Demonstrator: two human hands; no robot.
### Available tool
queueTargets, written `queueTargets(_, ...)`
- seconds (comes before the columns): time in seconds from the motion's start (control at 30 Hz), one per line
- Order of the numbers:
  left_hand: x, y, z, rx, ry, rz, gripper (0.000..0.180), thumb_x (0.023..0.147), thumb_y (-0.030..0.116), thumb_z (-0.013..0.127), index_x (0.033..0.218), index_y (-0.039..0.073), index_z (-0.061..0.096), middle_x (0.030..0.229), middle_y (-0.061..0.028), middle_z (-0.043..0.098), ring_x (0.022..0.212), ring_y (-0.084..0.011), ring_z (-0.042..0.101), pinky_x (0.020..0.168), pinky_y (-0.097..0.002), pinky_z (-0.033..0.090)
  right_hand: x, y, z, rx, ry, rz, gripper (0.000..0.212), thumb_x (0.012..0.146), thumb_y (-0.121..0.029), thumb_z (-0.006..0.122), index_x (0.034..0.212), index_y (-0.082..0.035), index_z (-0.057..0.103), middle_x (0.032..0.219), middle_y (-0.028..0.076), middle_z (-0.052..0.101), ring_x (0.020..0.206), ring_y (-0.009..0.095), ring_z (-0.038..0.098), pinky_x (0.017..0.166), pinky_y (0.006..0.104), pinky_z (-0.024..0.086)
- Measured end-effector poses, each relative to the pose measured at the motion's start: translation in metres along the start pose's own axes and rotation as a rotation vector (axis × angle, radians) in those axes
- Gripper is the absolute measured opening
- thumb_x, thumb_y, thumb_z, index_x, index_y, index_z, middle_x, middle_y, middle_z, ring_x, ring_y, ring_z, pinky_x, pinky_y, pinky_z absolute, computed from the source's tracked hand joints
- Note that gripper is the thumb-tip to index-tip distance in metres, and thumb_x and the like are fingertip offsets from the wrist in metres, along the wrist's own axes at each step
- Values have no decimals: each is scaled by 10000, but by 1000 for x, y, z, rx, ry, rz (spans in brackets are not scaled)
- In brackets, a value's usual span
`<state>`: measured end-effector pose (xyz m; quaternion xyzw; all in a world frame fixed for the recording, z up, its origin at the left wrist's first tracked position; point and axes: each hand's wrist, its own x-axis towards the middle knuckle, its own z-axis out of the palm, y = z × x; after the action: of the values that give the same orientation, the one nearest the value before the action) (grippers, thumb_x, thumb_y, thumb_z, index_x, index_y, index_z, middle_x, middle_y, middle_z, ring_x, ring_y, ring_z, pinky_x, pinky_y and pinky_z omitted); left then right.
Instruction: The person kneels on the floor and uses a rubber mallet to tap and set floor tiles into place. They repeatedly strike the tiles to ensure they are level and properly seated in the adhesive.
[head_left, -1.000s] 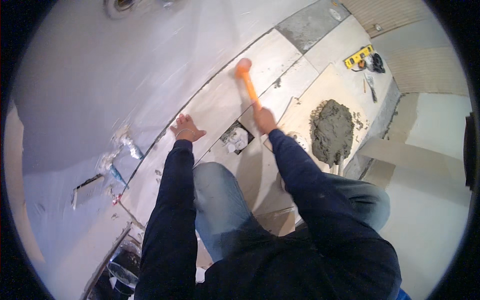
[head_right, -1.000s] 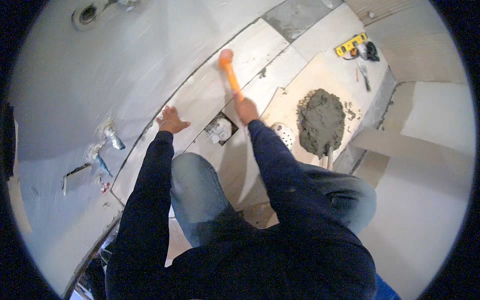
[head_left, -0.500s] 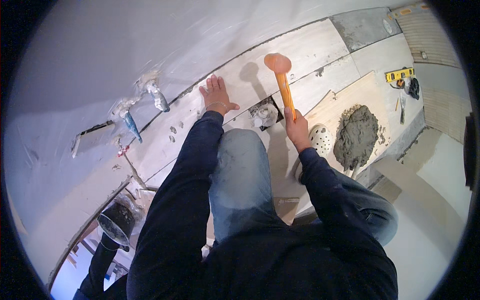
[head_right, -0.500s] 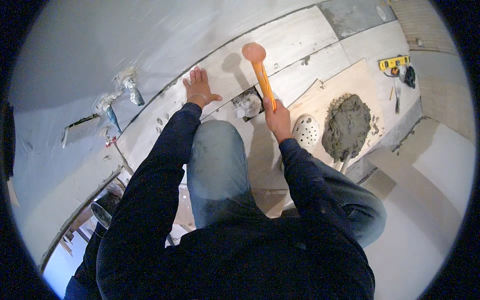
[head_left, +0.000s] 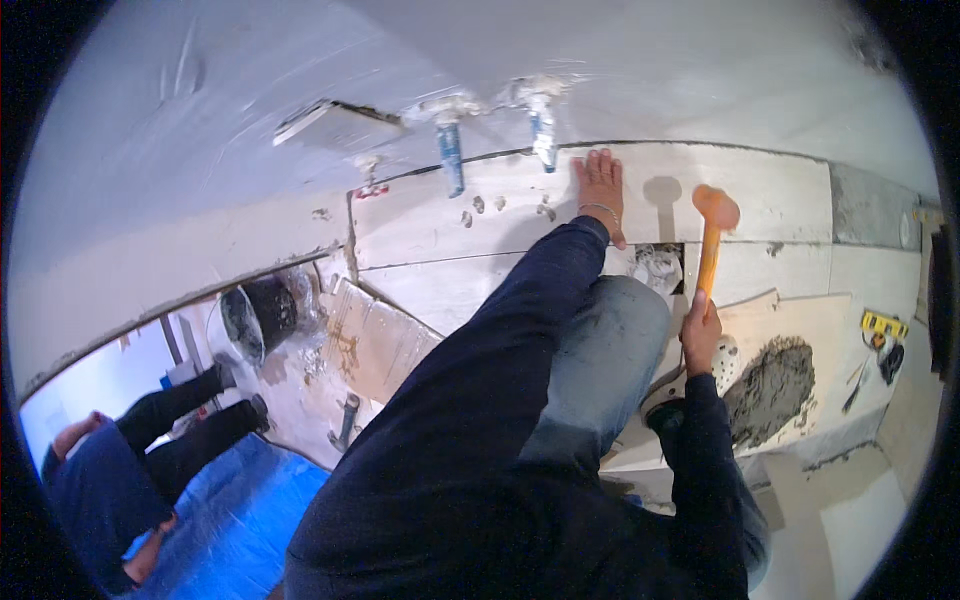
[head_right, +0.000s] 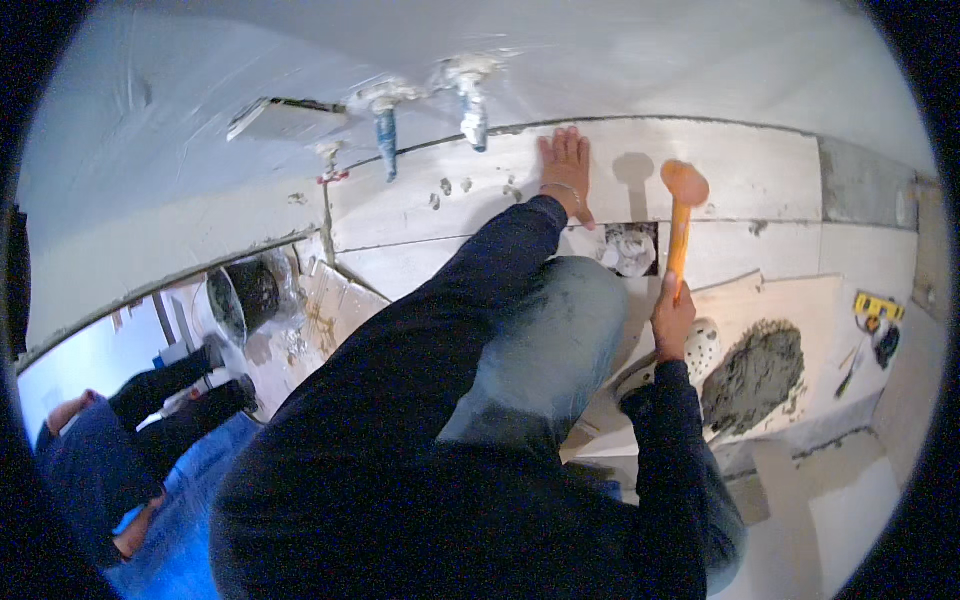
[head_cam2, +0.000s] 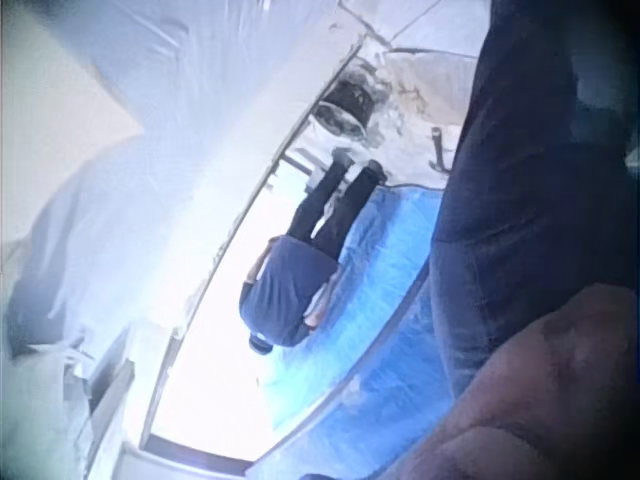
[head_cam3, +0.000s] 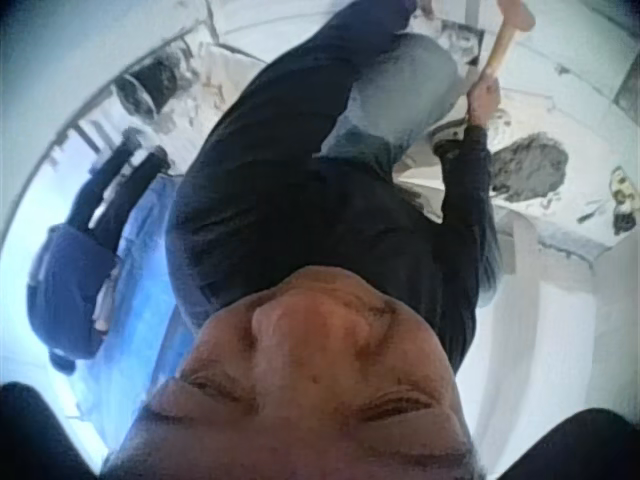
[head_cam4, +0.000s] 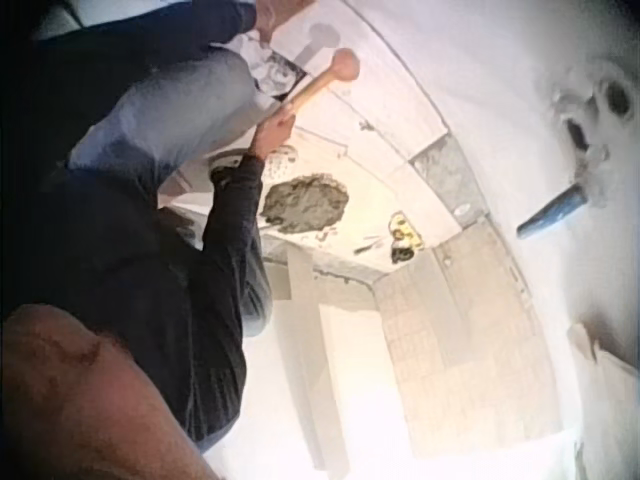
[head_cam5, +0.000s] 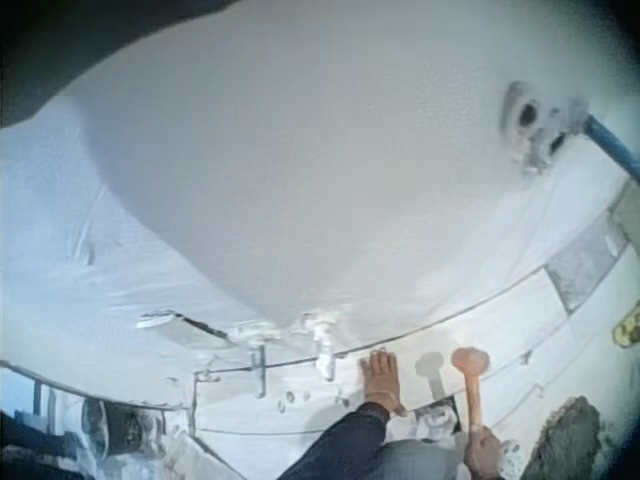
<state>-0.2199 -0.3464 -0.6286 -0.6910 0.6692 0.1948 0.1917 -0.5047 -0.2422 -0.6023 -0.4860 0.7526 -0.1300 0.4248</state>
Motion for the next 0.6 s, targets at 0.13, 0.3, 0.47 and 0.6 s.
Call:
queueTargets(0.13,-4,-4,-1,14,-11,-4,1621,383,685,917,1579,-51,108,1658,-281,82,1526,-490,62,1196,-666,49,6,-4,-4,-79,-84,32,644,1006,-595,499,918,28,635,713,102,576,695,190,565,634,365,443)
queueTargets(0.3,-11,-1,-7,-28,70,19,1544,421,660,915,1572,-43,164,1657,-264,116,1532,-460,89,1205,-651,55,15,-17,-13,6,-46,-98,643,1021,-581,478,819,17,600,678,72,536,685,162,529,621,349,434)
queueTargets(0.47,-64,-7,76,-350,379,48,979,771,495,749,1511,-12,359,1597,-212,313,1504,-390,234,1196,-666,111,20,-39,6,-281,-284,109,729,1014,-634,425,841,45,626,690,181,626,687,300,630,657,413,488)
queueTargets(0.6,-134,12,141,-262,210,41,610,981,358,472,1503,51,399,1611,-176,313,1506,-337,259,1176,-692,133,-5,-58,-6,-167,-231,20,714,1004,-632,459,880,45,651,720,208,659,694,313,654,662,431,501)
